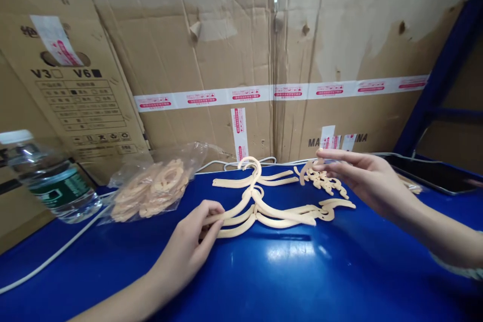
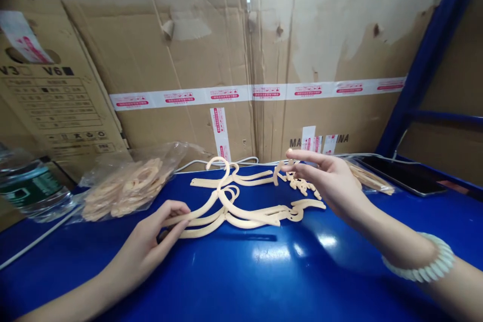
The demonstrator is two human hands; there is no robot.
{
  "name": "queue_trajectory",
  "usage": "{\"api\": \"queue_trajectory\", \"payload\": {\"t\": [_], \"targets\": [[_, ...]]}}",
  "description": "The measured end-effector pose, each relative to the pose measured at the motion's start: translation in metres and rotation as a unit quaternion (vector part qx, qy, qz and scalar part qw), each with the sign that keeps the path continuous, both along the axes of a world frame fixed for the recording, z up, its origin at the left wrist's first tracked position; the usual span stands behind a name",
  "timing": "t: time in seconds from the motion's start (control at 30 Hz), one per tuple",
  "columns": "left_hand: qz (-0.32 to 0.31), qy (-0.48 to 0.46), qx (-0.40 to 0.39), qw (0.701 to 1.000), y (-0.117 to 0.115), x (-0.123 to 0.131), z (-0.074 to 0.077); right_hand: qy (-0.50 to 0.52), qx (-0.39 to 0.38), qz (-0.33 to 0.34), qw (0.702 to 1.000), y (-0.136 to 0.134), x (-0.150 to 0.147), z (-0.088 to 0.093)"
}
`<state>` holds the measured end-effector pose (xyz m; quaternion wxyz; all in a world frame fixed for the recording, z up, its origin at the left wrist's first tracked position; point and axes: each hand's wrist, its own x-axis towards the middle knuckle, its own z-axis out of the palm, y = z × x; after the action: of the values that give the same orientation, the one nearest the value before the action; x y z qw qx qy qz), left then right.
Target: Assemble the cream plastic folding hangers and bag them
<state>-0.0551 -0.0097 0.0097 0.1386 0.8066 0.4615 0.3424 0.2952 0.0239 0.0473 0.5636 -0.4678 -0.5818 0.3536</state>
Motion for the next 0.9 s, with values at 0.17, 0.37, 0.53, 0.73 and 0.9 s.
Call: {"api": "queue_trajectory", "payload": {"t": [0.17, 0.37, 0.53, 0.73, 0.9], "targets": [[-0.001, -0.018, -0.005, 1.0, 0.002, -0.004, -0.009, 0.123, -0.04, 0.049, 0.99, -0.011, -0.019, -0.008], [-0.01, -0.027, 0.0, 1.0, 0.003, -0.006, -0.009, 0.105, -0.074, 0.028, 0.991, -0.011, -0.025, -0.025], [-0.018, -0.011, 0.013, 1.0, 0.001, -0.006, -0.006, 0.074, -0.073, 0.019, 0.994, -0.01, -0.026, -0.038], [-0.008, -0.005, 0.009, 1.0, 0.002, -0.006, -0.004, 0.117, -0.165, 0.055, 0.978, -0.009, -0.025, -0.033], [0.0, -0.014, 0.012, 1.0, 0.001, -0.004, -0.003, 0.069, -0.181, 0.101, 0.976, -0.007, -0.02, -0.027]]}}
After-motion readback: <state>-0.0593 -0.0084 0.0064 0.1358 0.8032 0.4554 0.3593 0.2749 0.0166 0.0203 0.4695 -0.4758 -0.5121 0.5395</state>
